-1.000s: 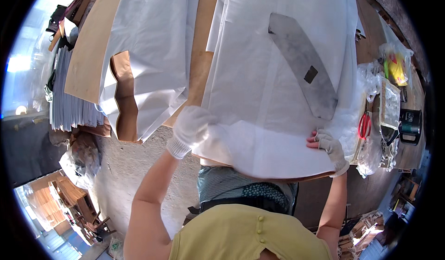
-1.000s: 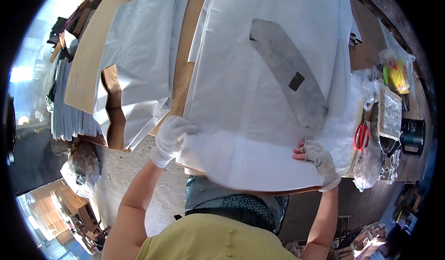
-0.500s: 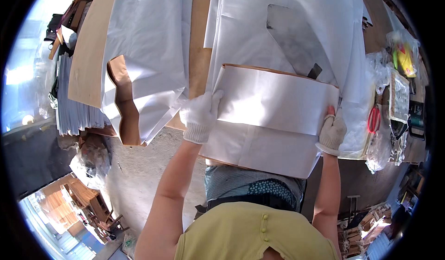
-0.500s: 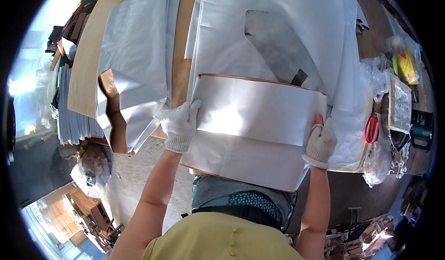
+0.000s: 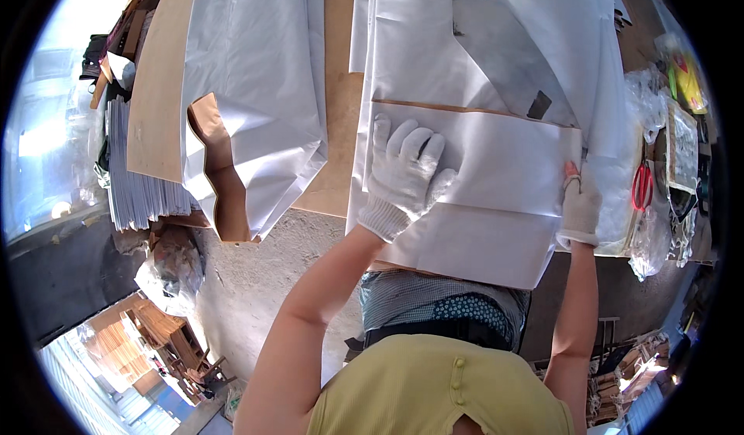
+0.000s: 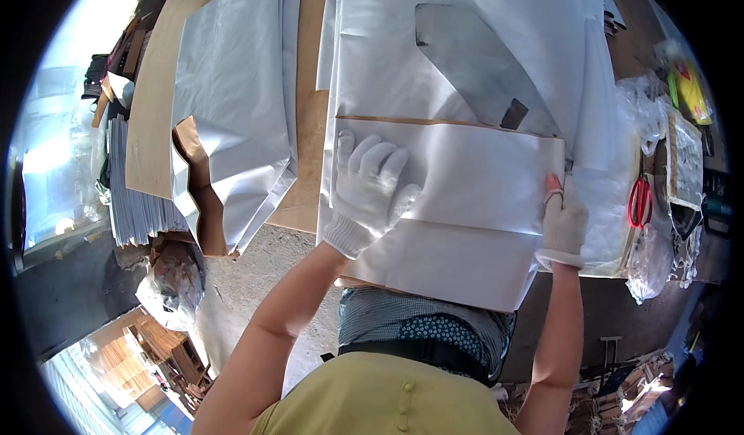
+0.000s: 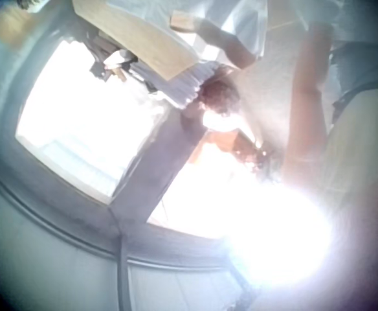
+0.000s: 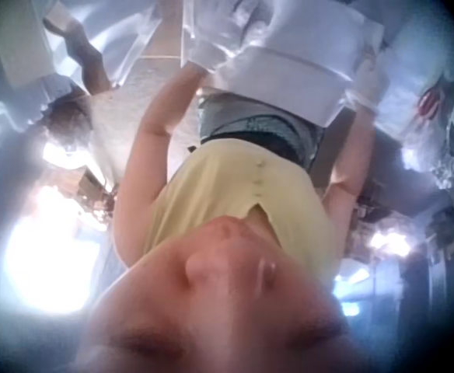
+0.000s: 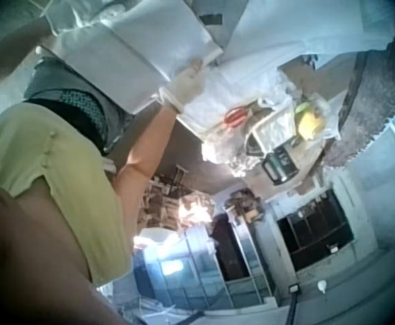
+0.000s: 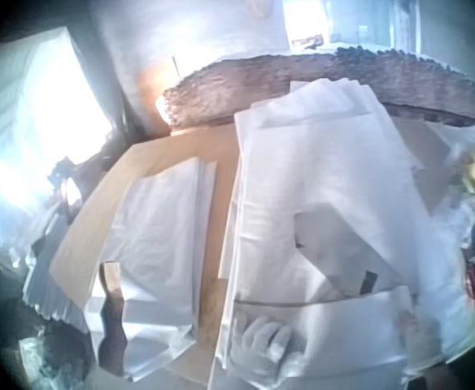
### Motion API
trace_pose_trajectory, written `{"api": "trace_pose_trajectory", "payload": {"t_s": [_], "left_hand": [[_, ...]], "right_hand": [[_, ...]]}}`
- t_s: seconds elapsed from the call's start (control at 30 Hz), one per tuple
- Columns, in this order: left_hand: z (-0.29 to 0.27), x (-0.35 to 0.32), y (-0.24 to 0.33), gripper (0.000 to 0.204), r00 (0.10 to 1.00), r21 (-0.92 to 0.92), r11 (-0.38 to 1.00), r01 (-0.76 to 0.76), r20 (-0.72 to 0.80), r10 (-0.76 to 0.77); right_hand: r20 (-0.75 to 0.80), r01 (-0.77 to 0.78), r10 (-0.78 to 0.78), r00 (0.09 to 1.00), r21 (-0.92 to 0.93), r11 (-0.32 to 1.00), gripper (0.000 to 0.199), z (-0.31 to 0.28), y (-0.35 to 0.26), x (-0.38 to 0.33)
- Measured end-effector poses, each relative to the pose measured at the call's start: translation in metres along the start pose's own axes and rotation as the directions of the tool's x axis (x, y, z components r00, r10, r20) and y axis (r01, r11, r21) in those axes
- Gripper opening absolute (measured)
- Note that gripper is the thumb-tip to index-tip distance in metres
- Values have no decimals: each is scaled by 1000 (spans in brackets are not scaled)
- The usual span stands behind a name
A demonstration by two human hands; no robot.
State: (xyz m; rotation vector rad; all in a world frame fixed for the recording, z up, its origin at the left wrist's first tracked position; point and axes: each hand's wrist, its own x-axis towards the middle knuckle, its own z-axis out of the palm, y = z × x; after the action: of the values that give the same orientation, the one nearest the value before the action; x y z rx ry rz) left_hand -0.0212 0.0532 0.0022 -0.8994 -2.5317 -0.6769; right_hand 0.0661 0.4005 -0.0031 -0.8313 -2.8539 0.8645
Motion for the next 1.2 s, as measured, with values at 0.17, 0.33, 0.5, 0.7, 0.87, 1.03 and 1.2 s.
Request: {"api": "trace_pose_trajectory", "payload": {"t_s": [0.17,0.33,0.5,0.7,0.87,1.03,1.2], "left_hand": [[14,4,6,46,993,100,990,98,59,-104],[40,-1,-5,40,984,144,973,177,-6,-179],[13,10,5,44,992,181,977,111,43,-120],[6,6,0,51,999,105,994,35,31,-38],[-14,7,-2,82,944,-144,939,-313,59,323],[-20,44,6,85,982,2,984,-178,-68,177],[-57,84,34,66,996,7,997,-78,54,77]], "right_hand": [[-226,105,-305,925,-619,778,39,12,-43,-5],[-241,788,-770,591,-29,615,43,89,-181,-44],[-242,671,-698,674,-195,715,56,61,-116,-25],[-265,649,-722,638,-320,691,55,5,-43,-7],[-346,585,-629,697,-234,777,54,0,-24,-4],[-448,546,-522,726,-88,833,57,16,-32,11],[-705,527,-222,673,247,813,37,-25,-65,2]]}}
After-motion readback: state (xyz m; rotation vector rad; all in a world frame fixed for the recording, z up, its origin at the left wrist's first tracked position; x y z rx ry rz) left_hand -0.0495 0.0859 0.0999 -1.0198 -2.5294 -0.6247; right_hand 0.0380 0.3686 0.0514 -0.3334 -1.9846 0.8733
